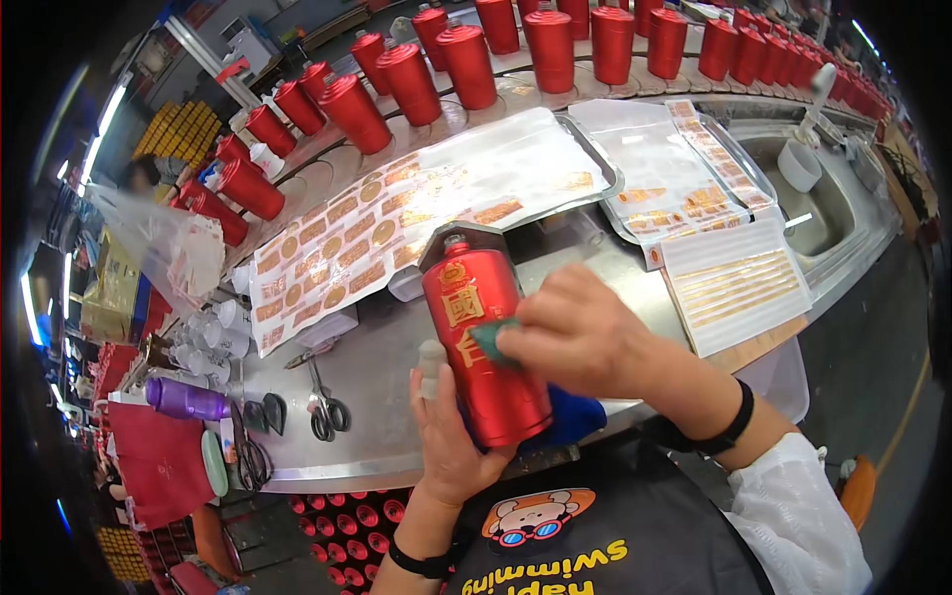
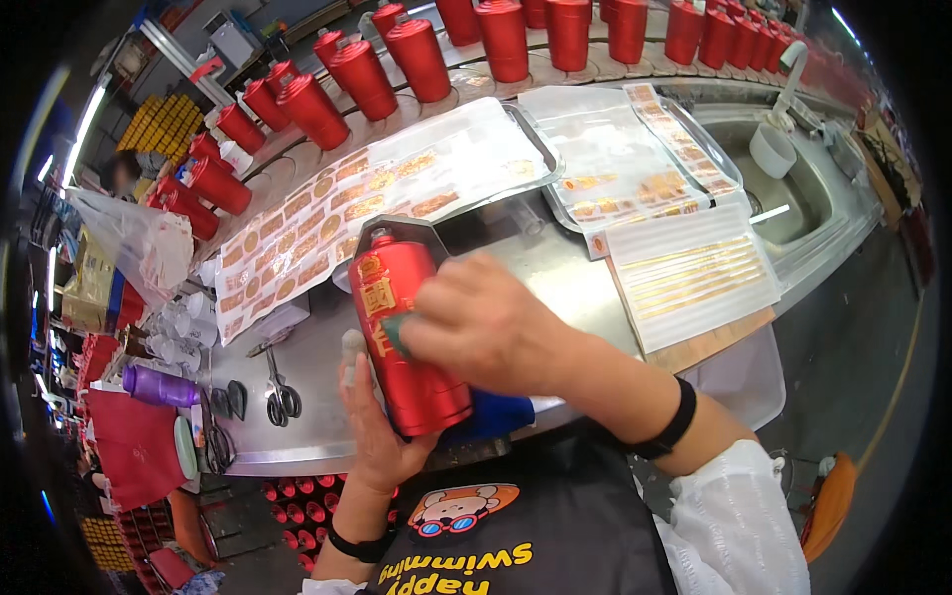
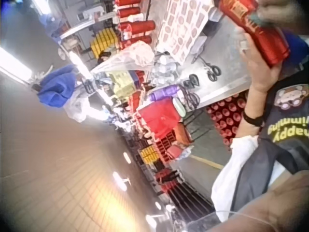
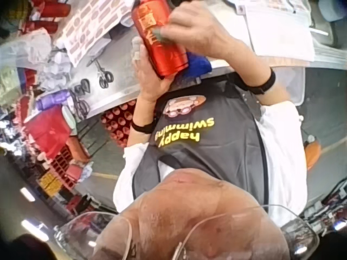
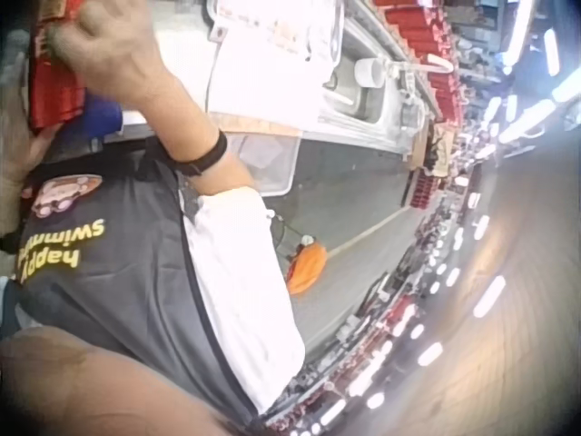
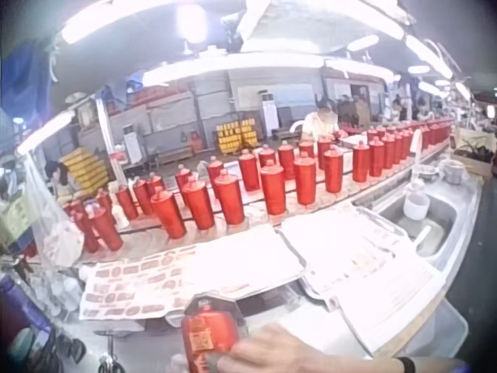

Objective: Applying decorative labels to red cylindrical containers on an assembly line.

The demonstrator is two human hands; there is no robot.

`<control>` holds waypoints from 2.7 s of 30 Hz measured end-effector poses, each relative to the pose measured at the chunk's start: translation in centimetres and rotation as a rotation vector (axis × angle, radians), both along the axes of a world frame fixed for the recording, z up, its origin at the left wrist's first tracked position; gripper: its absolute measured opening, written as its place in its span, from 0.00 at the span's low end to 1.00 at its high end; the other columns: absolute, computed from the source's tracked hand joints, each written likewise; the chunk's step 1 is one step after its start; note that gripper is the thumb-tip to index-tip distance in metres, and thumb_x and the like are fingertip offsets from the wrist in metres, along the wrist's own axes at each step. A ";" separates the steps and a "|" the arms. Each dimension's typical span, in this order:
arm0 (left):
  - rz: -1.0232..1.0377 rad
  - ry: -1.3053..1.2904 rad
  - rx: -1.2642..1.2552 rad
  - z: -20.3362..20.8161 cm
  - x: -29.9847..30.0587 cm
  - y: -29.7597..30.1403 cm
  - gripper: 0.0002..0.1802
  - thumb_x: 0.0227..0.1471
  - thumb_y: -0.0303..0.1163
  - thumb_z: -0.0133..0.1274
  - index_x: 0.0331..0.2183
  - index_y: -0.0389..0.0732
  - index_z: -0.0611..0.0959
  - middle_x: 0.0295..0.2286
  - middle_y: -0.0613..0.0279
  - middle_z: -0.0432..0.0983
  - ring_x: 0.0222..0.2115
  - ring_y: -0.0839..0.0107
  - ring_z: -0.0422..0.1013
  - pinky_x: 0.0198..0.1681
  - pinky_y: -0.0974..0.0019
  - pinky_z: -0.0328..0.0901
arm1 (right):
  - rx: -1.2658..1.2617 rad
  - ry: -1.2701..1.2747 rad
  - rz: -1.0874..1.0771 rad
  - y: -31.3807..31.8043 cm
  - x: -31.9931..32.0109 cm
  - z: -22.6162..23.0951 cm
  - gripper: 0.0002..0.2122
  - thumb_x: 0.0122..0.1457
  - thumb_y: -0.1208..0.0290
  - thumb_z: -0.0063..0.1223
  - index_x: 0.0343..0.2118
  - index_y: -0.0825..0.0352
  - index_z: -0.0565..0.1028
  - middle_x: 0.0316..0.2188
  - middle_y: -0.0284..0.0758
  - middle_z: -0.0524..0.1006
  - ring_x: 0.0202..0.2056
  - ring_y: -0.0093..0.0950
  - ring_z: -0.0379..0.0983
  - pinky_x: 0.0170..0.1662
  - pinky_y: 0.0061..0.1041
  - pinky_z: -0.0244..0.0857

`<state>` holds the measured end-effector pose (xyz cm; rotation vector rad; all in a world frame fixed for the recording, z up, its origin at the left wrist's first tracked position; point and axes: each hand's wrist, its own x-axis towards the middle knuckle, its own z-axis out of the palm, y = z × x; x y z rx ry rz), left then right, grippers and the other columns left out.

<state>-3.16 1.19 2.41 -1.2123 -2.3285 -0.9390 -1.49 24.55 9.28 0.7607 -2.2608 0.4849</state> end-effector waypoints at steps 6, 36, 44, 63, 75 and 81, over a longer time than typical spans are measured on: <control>0.052 -0.037 -0.036 0.1 -0.1 -0.4 0.55 0.37 0.50 0.67 0.58 0.28 0.60 0.54 0.41 0.61 0.53 0.38 0.59 0.59 0.35 0.47 | -0.283 -0.382 0.138 0.1 -3.9 1.4 0.09 0.48 0.72 0.63 0.33 0.63 0.77 0.27 0.37 0.73 0.30 0.38 0.73 0.33 0.33 0.67; -0.084 0.154 0.009 3.5 -6.5 0.8 0.30 0.59 0.51 0.43 0.54 0.41 0.74 0.38 0.60 0.79 0.51 0.58 0.64 0.63 0.46 0.44 | -0.502 -0.665 -0.035 1.2 -6.5 3.8 0.12 0.52 0.67 0.59 0.35 0.71 0.76 0.24 0.38 0.77 0.26 0.24 0.72 0.32 0.25 0.66; 0.038 -0.052 0.136 1.8 -1.5 0.1 0.35 0.61 0.51 0.42 0.56 0.30 0.68 0.42 0.50 0.76 0.52 0.52 0.63 0.60 0.48 0.49 | -0.208 -0.460 0.031 -0.8 -9.1 3.6 0.09 0.52 0.71 0.58 0.34 0.70 0.76 0.27 0.44 0.77 0.29 0.40 0.75 0.33 0.33 0.68; -0.020 -0.305 0.296 -1.3 0.8 -0.7 0.42 0.61 0.54 0.41 0.58 0.24 0.59 0.54 0.35 0.62 0.54 0.44 0.60 0.57 0.54 0.55 | -0.201 -0.420 0.372 -0.1 -2.3 2.2 0.11 0.46 0.75 0.63 0.35 0.61 0.79 0.27 0.31 0.72 0.32 0.30 0.72 0.36 0.31 0.64; -0.053 -0.409 0.334 -1.9 0.7 -0.8 0.45 0.60 0.55 0.40 0.59 0.21 0.57 0.54 0.33 0.61 0.55 0.43 0.60 0.58 0.55 0.54 | -0.408 -0.214 -0.090 1.7 -1.7 -1.5 0.12 0.46 0.78 0.63 0.36 0.63 0.79 0.31 0.36 0.74 0.33 0.33 0.72 0.34 0.29 0.66; -0.091 -0.147 0.187 -0.1 -0.2 -1.2 0.48 0.57 0.60 0.43 0.58 0.24 0.59 0.55 0.31 0.57 0.58 0.46 0.56 0.59 0.50 0.53 | -0.308 -0.552 0.357 0.3 3.8 -0.4 0.13 0.46 0.72 0.65 0.37 0.61 0.77 0.31 0.33 0.73 0.36 0.33 0.71 0.38 0.34 0.63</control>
